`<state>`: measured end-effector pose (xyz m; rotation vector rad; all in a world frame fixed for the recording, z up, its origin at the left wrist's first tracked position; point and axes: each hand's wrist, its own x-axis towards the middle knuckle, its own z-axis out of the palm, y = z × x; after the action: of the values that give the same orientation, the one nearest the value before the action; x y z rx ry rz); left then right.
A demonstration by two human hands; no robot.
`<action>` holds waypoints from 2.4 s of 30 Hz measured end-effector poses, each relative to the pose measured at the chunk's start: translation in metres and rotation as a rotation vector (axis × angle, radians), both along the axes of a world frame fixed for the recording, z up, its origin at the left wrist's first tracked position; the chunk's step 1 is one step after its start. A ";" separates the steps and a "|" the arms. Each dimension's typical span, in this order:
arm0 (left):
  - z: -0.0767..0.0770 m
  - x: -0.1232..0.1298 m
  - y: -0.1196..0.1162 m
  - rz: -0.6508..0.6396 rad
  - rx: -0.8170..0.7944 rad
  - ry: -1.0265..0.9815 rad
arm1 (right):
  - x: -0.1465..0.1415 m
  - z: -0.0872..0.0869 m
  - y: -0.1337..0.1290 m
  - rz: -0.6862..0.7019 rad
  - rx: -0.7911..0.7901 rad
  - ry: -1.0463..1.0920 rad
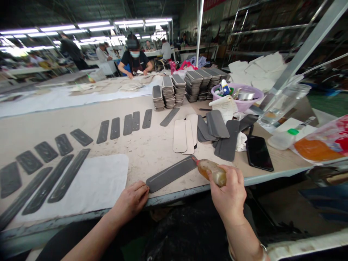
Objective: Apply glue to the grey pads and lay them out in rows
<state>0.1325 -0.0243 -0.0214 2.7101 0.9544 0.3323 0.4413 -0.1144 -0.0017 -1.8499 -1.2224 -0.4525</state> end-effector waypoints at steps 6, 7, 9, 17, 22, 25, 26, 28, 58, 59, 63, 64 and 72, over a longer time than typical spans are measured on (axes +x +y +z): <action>-0.002 -0.001 -0.001 0.013 -0.009 0.009 | 0.003 0.002 -0.010 -0.015 0.009 -0.019; -0.002 -0.001 -0.001 0.013 -0.013 0.014 | 0.002 0.003 -0.012 -0.017 0.007 -0.027; -0.002 -0.001 -0.001 0.009 -0.019 0.025 | 0.001 0.005 -0.016 -0.023 -0.003 -0.044; 0.004 0.002 -0.002 -0.002 0.018 0.026 | -0.010 0.012 -0.026 0.084 0.007 -0.018; 0.004 0.001 -0.002 -0.006 0.047 0.029 | -0.032 0.012 -0.027 0.258 -0.019 0.055; 0.003 0.000 -0.002 -0.002 0.040 0.031 | -0.050 0.013 -0.027 0.368 -0.026 0.089; 0.002 -0.001 -0.002 -0.004 0.036 0.033 | -0.056 0.012 -0.027 0.405 -0.033 0.096; 0.001 -0.001 -0.001 -0.004 0.035 0.033 | -0.066 0.011 -0.027 0.475 -0.058 0.107; 0.002 -0.004 0.002 -0.032 0.049 0.034 | -0.077 0.005 -0.015 0.511 -0.004 0.071; 0.002 -0.003 0.002 -0.028 0.045 0.033 | -0.077 0.005 -0.017 0.538 -0.021 0.083; 0.003 -0.003 0.002 -0.021 0.035 0.029 | -0.079 0.002 -0.020 0.605 -0.069 0.118; 0.003 -0.003 0.002 -0.024 0.031 0.029 | -0.078 0.002 -0.020 0.592 -0.067 0.119; 0.001 -0.004 0.003 -0.036 0.000 -0.012 | -0.031 0.004 -0.014 0.239 0.026 0.011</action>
<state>0.1285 -0.0217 -0.0207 2.7182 0.9018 0.3417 0.4108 -0.1283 0.0022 -1.6564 -1.4029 -0.3232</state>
